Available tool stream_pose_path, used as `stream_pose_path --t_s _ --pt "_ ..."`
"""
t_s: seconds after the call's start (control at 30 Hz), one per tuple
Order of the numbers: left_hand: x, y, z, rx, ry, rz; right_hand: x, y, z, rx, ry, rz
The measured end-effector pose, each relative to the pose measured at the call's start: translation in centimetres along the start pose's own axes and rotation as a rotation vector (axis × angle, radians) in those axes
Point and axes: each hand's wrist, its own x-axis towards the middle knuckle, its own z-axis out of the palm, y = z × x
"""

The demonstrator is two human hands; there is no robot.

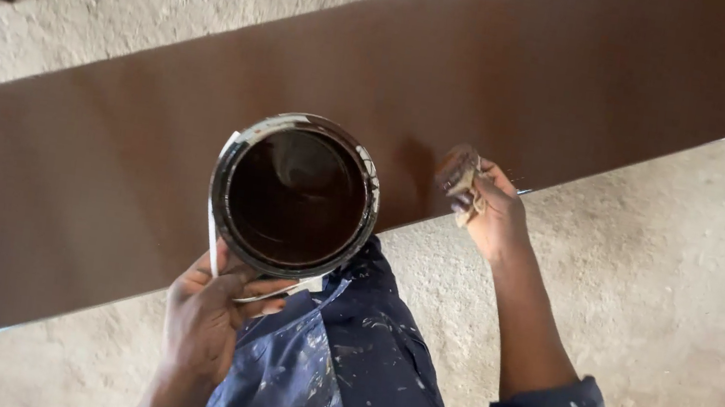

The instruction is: Applying dark wood stain to a long wooden furniture component using a sponge

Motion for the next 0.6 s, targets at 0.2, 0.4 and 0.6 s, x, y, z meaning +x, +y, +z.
stream_pose_path --t_s 0.2,0.4,0.6 --pt "3.8 0.9 -1.5 0.018 0.082 -0.022 3.5 3.5 4.1 -1.000 0.415 -0.240" --pt "6.3 2.3 -2.2 0.060 0.073 -0.037 6.1 8.3 4.6 -1.484 0.112 -0.703" --pt "6.1 3.7 -2.5 0.080 0.046 -0.018 5.6 8.3 2.3 -1.570 0.472 -0.694"
